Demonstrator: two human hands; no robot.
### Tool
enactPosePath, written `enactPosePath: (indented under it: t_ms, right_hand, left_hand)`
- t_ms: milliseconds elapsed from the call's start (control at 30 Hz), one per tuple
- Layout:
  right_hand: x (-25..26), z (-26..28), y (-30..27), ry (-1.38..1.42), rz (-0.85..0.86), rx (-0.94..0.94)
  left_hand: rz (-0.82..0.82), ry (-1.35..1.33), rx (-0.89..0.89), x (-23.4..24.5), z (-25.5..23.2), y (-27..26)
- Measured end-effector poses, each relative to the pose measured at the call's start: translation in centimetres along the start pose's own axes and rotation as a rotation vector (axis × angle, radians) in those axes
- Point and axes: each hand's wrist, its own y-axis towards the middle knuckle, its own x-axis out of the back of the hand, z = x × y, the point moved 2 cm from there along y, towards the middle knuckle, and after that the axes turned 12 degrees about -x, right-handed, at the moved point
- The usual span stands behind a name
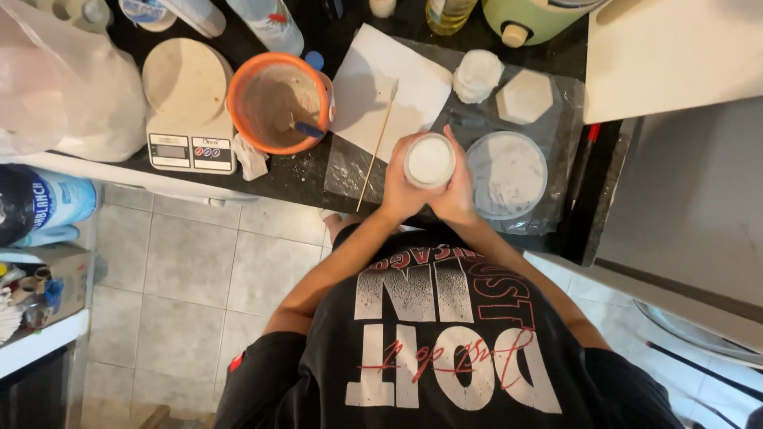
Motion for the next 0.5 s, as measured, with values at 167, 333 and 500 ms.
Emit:
enactPosePath:
  t_ms: [167,333,500]
  right_hand:
    - [0.7,-0.6,-2.1,-0.029,0.020,-0.027]
    - [0.3,-0.1,-0.7,-0.023,0.022,0.007]
    - [0.7,1.1,-0.9,-0.112,0.025,-0.034]
  left_hand:
    - [-0.031,-0.064,0.010,-0.2,-1.0,-1.8]
    - [-0.032,-0.049,-0.007,0.1,0.2,-0.8]
    - [0.147,-0.210,-0.006,1.1,0.2,1.1]
